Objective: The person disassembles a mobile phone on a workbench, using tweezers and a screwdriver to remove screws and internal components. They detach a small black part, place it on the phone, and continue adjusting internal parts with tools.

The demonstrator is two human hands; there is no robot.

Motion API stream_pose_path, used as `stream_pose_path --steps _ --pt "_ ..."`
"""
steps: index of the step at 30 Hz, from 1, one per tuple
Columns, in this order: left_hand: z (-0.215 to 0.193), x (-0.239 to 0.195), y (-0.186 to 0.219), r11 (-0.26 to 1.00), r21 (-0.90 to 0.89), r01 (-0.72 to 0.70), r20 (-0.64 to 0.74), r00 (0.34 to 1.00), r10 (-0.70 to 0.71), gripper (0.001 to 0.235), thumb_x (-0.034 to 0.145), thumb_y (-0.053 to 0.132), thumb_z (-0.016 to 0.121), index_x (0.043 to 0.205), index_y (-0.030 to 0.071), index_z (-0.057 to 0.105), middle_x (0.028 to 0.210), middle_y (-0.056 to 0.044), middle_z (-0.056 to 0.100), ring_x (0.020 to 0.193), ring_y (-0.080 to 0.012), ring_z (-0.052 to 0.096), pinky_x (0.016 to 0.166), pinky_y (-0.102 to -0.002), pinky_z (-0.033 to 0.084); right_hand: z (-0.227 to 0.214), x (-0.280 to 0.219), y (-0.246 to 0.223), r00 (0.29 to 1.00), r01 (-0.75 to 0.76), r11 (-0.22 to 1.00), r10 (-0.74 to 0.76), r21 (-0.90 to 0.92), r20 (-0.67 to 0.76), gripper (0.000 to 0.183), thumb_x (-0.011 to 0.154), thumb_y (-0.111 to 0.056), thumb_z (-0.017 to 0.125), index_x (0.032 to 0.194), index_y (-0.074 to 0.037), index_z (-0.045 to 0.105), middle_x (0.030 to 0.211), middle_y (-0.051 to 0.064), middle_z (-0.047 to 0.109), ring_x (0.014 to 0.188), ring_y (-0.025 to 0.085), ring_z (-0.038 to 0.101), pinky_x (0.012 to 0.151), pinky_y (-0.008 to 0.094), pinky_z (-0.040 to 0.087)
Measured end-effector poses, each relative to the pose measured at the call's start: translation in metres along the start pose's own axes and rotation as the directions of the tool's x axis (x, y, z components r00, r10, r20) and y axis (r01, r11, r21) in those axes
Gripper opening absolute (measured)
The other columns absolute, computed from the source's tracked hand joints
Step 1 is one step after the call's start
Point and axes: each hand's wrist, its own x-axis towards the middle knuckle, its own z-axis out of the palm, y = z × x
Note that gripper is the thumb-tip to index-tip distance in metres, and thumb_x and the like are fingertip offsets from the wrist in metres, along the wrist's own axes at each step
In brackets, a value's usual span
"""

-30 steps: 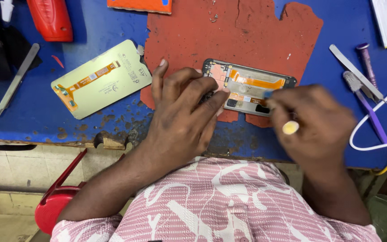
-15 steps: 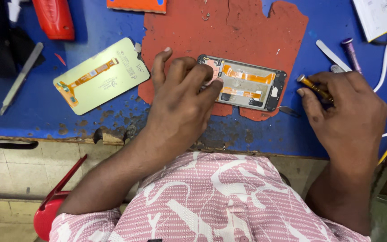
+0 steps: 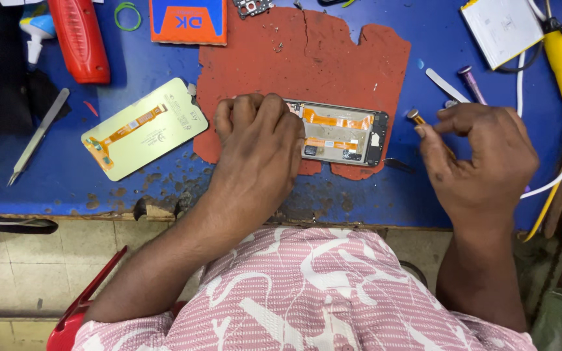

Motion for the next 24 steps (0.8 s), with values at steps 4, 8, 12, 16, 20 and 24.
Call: stream_pose_path --steps 4,8,12,16,20,24 --pt "0.003 0.005 0.002 0.995 0.093 -0.021 0.001 1.0 0.021 0.014 0.098 0.014 0.068 0.101 0.001 0.063 0.104 -0.014 0.049 0.105 -0.0302 0.046 0.095 -0.05 0.034 0.002 0.006 0.003 0.999 0.032 0.997 -0.034 0.075 0.03 0.026 0.101 -0.002 0.081 0.087 -0.002 0.059 0.093 0.01 0.071 0.083 0.028 0.068 0.074 0.036 0.052" --pt "0.001 0.005 0.006 1.0 0.011 -0.018 0.031 0.999 0.018 0.025 0.088 0.018 0.074 0.1 -0.001 0.062 0.101 -0.015 0.051 0.1 -0.031 0.046 0.092 -0.051 0.033 -0.002 0.018 0.004 0.992 0.043 0.996 -0.032 -0.084 0.125 0.024 0.097 -0.004 0.083 0.085 -0.003 0.062 0.081 0.013 0.062 0.075 0.033 0.062 0.063 0.039 0.048" --pt "-0.001 0.004 0.006 0.996 -0.091 -0.021 0.039 0.999 0.024 0.029 0.085 0.019 0.079 0.101 0.001 0.063 0.1 -0.012 0.057 0.1 -0.0293 0.048 0.091 -0.049 0.034 -0.007 0.027 0.003 0.992 0.044 0.992 -0.03 -0.117 0.119 0.016 0.089 -0.003 0.083 0.093 -0.001 0.067 0.091 0.014 0.065 0.081 0.031 0.066 0.072 0.039 0.052" --pt "0.002 0.005 0.006 0.992 -0.123 -0.024 0.008 1.0 0.025 0.027 0.085 0.017 0.079 0.102 0.003 0.064 0.097 -0.01 0.061 0.101 -0.0279 0.05 0.094 -0.048 0.035 -0.009 0.027 0.003 0.991 -0.08 0.995 0.073 0.058 0.114 0.013 0.096 0.001 0.08 0.105 0.0 0.071 0.103 0.014 0.069 0.088 0.024 0.07 0.078 0.033 0.056" --pt "0.005 0.005 0.008 0.991 -0.134 -0.023 -0.035 0.999 0.019 0.018 0.089 0.008 0.075 0.103 0.005 0.064 0.097 -0.009 0.061 0.102 -0.0276 0.052 0.095 -0.048 0.036 -0.006 0.026 -0.001 0.999 0.021 0.997 -0.024 0.079 0.044 0.014 0.095 0.004 0.084 0.101 0.0 0.071 0.098 0.013 0.07 0.089 0.025 0.071 0.078 0.033 0.057" --pt "0.007 0.004 0.01 0.988 -0.154 0.001 -0.057 0.998 -0.01 0.023 0.09 0.003 0.071 0.112 0.005 0.064 0.096 -0.008 0.063 0.099 -0.0265 0.054 0.093 -0.046 0.036 0.002 0.027 -0.01 0.992 0.049 0.978 -0.072 0.203 0.105 0.013 0.097 0.001 0.084 0.102 -0.002 0.072 0.099 0.012 0.074 0.087 0.022 0.072 0.077 0.032 0.057"
